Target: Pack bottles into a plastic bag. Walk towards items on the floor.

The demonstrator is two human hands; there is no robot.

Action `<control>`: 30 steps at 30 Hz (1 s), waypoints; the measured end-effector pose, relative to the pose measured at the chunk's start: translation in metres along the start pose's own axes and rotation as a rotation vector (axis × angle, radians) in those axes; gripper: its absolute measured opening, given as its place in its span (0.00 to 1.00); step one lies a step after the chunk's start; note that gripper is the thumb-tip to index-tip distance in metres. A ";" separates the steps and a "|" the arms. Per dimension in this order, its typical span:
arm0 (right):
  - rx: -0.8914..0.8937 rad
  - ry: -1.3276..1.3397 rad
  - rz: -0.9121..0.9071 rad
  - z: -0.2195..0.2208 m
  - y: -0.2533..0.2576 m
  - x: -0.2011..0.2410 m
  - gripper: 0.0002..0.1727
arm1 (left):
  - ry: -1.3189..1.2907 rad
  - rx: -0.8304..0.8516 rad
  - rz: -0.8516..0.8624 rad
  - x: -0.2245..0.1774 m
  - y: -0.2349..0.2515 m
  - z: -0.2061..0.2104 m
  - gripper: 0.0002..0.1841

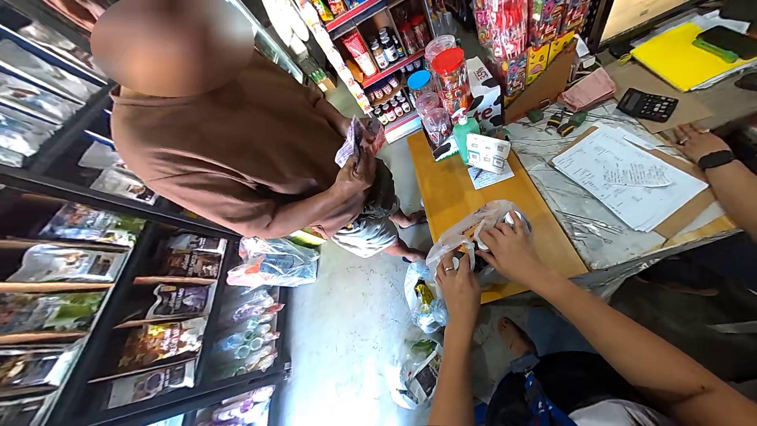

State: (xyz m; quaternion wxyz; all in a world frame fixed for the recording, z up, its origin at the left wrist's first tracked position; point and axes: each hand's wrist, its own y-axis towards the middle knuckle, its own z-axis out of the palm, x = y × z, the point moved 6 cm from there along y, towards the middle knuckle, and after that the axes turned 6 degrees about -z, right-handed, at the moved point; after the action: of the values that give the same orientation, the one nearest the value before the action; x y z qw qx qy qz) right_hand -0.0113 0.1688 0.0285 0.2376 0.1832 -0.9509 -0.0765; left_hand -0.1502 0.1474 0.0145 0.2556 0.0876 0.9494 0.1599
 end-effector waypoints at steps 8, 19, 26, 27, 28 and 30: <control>-0.023 0.010 -0.034 -0.004 -0.002 0.000 0.22 | -0.014 -0.022 -0.009 -0.002 -0.001 -0.001 0.13; -0.026 -0.009 -0.056 -0.001 0.000 -0.001 0.22 | -0.016 -0.012 -0.069 -0.002 -0.002 -0.001 0.13; -0.057 -0.012 -0.071 -0.001 -0.001 -0.002 0.21 | 0.006 -0.016 -0.080 -0.001 -0.002 0.000 0.13; -0.056 -0.008 -0.071 -0.001 -0.001 -0.002 0.21 | 0.005 -0.016 -0.077 -0.001 -0.002 0.001 0.12; -0.061 -0.007 -0.073 -0.002 -0.001 -0.002 0.21 | 0.006 -0.016 -0.074 0.000 -0.003 0.001 0.12; -0.062 -0.003 -0.076 -0.002 -0.002 -0.002 0.21 | 0.002 -0.027 -0.064 0.000 -0.003 0.001 0.12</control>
State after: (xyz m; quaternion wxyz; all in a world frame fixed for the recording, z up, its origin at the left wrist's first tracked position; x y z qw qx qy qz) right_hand -0.0084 0.1679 0.0290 0.2388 0.2114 -0.9407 -0.1152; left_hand -0.1497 0.1446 0.0132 0.2605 0.0538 0.9498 0.1645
